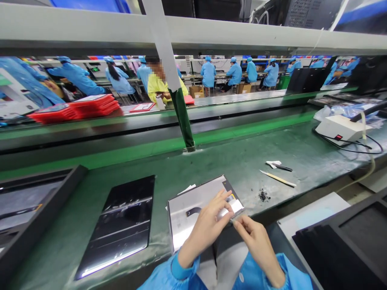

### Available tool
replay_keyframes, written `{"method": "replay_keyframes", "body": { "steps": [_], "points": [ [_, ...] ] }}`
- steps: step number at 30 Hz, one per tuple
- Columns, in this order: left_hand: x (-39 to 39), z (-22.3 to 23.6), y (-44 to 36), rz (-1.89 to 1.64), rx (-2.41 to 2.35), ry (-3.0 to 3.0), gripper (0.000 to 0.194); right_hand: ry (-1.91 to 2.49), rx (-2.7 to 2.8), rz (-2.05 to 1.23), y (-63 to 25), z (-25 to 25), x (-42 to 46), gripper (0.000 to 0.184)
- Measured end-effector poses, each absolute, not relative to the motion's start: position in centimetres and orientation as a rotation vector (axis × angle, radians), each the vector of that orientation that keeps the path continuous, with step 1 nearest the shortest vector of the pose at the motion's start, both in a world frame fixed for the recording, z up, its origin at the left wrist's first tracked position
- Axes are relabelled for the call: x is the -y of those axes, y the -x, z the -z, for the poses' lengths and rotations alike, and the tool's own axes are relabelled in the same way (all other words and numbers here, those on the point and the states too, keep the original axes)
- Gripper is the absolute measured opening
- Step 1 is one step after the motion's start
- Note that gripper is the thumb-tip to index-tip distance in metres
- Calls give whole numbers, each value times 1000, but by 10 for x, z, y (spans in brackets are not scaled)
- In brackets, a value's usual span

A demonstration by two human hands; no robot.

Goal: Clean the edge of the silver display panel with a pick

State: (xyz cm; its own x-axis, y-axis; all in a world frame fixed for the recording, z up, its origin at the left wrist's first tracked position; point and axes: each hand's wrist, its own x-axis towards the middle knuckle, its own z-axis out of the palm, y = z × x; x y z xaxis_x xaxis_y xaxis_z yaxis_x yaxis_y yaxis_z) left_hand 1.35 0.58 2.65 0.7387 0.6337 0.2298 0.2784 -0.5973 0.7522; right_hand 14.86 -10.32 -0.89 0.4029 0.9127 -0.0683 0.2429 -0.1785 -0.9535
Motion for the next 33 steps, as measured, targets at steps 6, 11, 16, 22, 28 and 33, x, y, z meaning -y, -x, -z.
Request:
{"method": "replay_keyframes", "body": {
  "steps": [6, 11, 16, 22, 28, 33],
  "points": [
    [-26, -8, -28, -651, -677, -2428, 15, 1443, 810, -1119, -141, 17, 102, 50],
    [-10, 7, 0, -703, -740, -2564, 21, 1372, 664, -1202, -134, 29, 102, 58],
    [12, -13, 8, -589, -516, -2825, 21, 1384, 646, -1122, -125, 28, 107, 57],
    [-17, -19, -31, -550, -431, -2840, 15, 1410, 758, -1083, -126, 24, 111, 54],
    [-6, 2, 2, -606, -624, -2826, 20, 1348, 631, -1129, -124, 36, 108, 59],
    [10, -13, -3, -500, -365, -2952, 18, 1385, 649, -1088, -119, 33, 111, 57]
  ]
}}
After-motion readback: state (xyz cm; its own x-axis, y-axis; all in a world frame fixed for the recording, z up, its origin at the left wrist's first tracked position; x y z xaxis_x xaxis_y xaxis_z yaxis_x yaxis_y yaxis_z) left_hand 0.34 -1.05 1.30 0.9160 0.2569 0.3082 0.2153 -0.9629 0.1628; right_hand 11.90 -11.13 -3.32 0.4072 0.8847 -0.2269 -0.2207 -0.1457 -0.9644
